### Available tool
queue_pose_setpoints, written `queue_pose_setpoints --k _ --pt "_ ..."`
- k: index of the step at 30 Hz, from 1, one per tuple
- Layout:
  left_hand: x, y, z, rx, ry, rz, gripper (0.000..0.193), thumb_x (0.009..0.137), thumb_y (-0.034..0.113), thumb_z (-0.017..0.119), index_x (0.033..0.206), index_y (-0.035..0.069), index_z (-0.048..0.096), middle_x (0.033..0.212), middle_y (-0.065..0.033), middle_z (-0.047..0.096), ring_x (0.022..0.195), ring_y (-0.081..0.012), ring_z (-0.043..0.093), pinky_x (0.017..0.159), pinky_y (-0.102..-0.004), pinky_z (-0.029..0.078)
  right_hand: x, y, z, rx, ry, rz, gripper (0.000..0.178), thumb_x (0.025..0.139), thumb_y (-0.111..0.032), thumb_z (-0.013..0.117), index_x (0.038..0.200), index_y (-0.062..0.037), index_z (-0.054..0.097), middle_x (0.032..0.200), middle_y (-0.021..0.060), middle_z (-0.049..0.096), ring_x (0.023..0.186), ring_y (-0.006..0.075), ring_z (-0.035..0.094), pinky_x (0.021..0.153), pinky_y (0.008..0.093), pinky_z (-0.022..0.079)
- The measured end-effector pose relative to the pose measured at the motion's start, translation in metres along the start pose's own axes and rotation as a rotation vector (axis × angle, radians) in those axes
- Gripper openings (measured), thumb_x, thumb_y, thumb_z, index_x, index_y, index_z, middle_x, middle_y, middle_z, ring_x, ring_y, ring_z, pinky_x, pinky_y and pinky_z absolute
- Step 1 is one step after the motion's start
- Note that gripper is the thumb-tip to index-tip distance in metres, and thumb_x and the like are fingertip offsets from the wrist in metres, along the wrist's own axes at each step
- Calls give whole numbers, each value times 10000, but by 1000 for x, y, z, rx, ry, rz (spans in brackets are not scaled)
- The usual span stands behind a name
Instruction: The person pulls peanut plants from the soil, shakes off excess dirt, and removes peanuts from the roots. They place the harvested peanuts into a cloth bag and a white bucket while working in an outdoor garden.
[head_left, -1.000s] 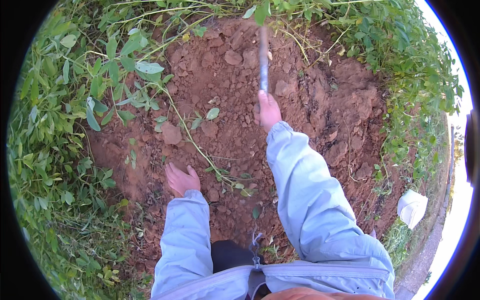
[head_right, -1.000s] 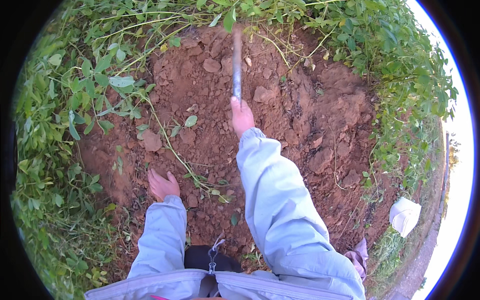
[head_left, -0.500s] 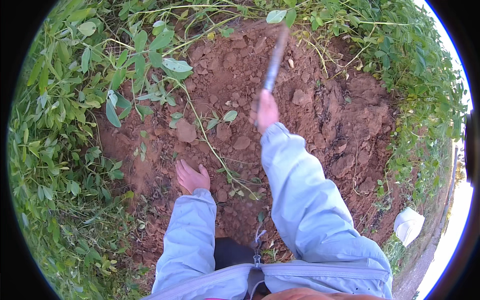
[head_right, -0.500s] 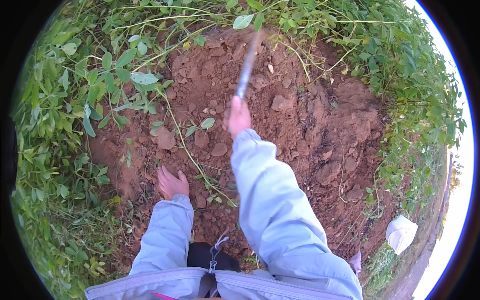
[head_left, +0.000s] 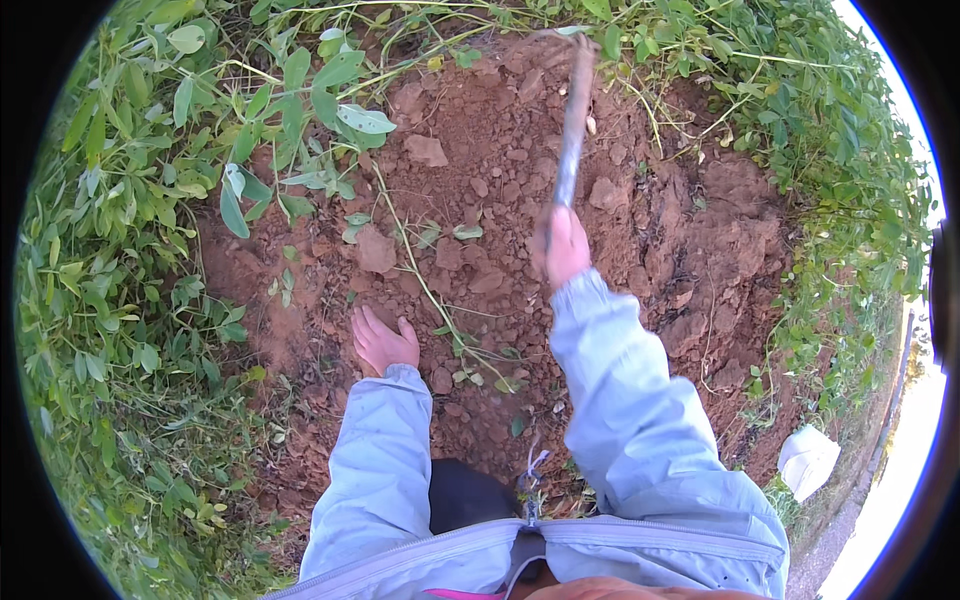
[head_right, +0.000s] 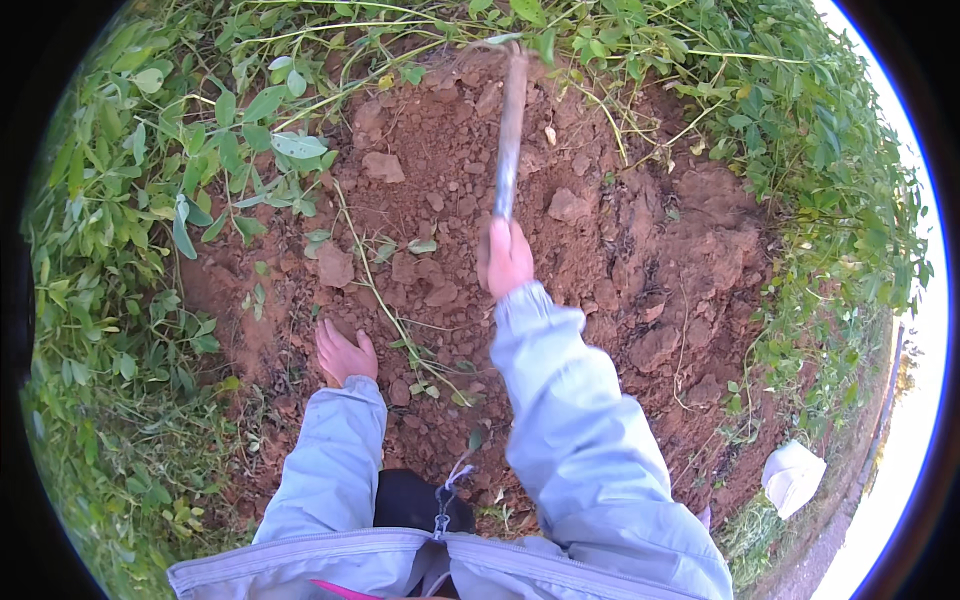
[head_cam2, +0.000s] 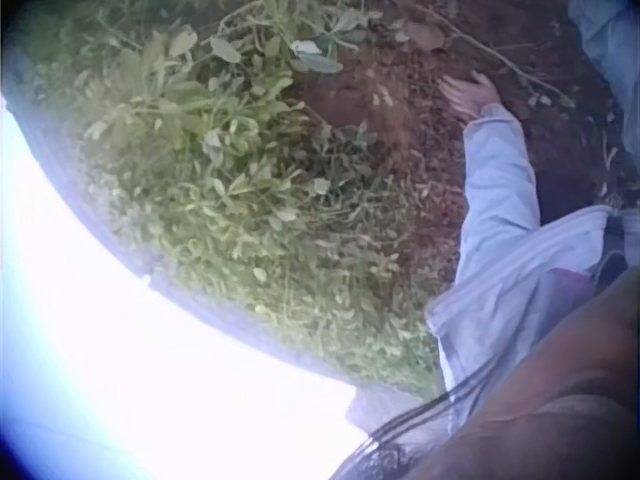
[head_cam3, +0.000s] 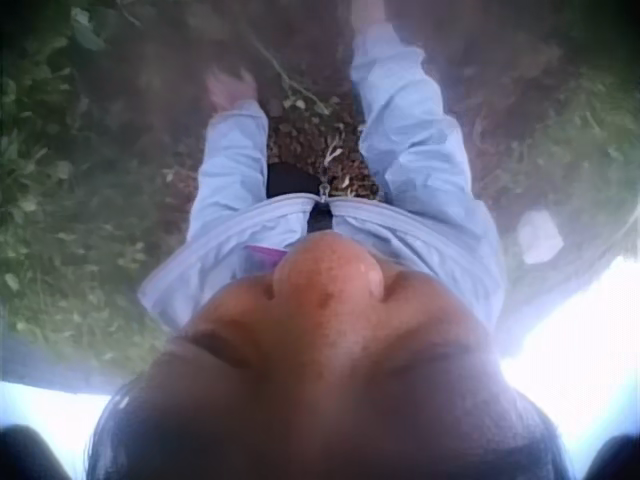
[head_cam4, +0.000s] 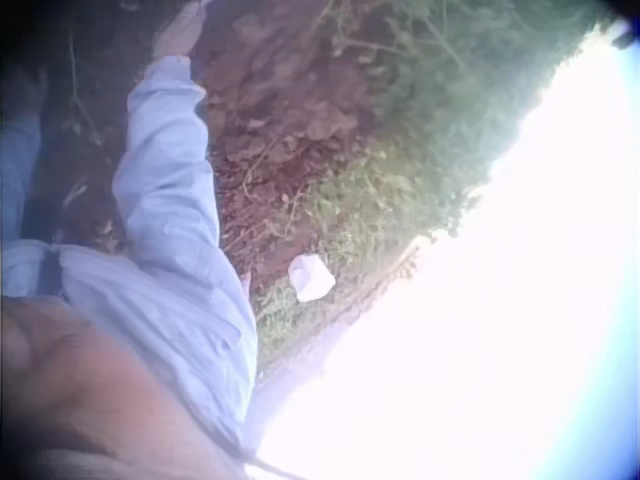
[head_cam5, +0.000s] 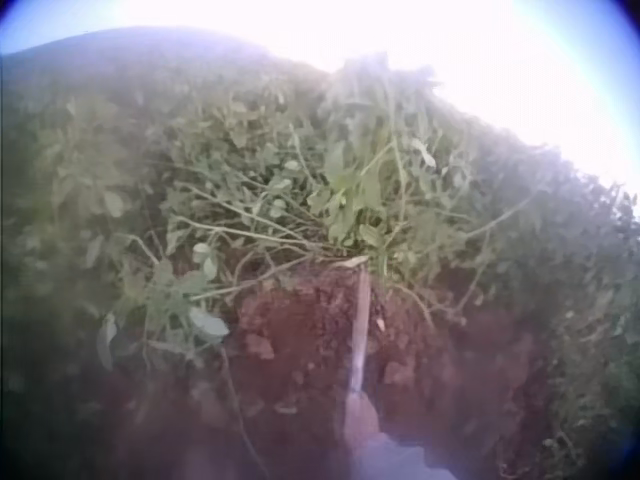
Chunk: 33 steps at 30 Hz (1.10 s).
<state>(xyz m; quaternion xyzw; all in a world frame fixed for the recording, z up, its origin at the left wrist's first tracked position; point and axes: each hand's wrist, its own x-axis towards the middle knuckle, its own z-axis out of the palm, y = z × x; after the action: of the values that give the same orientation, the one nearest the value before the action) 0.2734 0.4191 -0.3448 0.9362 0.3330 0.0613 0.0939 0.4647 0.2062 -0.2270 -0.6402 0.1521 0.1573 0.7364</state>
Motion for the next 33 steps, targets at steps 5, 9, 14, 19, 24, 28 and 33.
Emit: queue_pose_setpoints --k 5,9,14,19,24,28,33 --pt "3 7 2 -12 20 30 706 755 347 590 1313 -14 350 1361 -181 376 1268 -346 342 1014 -481 278 21 45 19 -143 21 253 426 934 -481 396 827 -74 463 536 2 385 388 123 350 362 301 318" --pt "2 0 2 -9 0 -15 706 755 347 592 1310 -18 351 1363 -183 373 1270 -346 339 1016 -481 274 -88 43 -47 -183 -112 485 411 945 -455 381 826 -71 466 512 9 380 348 125 335 325 294 279" --pt "-1 3 -3 -16 8 3 710 747 334 598 1310 -18 348 1363 -181 373 1276 -343 330 1014 -485 270 -74 15 -34 48 -114 265 397 946 -456 371 816 -91 456 490 -3 364 339 99 306 308 267 233" --pt "1 6 0 -26 -15 18 713 750 333 592 1317 -18 340 1370 -180 363 1280 -345 323 1016 -486 262 53 -14 54 141 -82 122 466 936 -502 379 828 -58 468 520 -15 368 360 105 336 321 277 258" --pt "0 1 2 -21 -8 22 709 757 337 583 1319 -17 338 1370 -180 362 1283 -345 321 1018 -486 265 116 4 58 -260 -150 62 522 918 -556 370 830 -51 467 552 -3 374 382 113 345 352 285 294" --pt "-1 1 2 -24 6 30 710 757 337 582 1321 -16 335 1372 -179 361 1281 -348 325 1019 -485 266 125 13 47 -400 -128 51 546 907 -580 370 817 -50 466 559 3 383 390 118 345 360 287 302" --pt "1 4 -2 -34 -16 0 717 751 337 597 1318 -15 337 1369 -183 365 1274 -353 335 1008 -486 281 81 54 -3 -591 -130 117 575 905 -578 370 781 -31 499 537 32 438 380 161 423 355 332 344"
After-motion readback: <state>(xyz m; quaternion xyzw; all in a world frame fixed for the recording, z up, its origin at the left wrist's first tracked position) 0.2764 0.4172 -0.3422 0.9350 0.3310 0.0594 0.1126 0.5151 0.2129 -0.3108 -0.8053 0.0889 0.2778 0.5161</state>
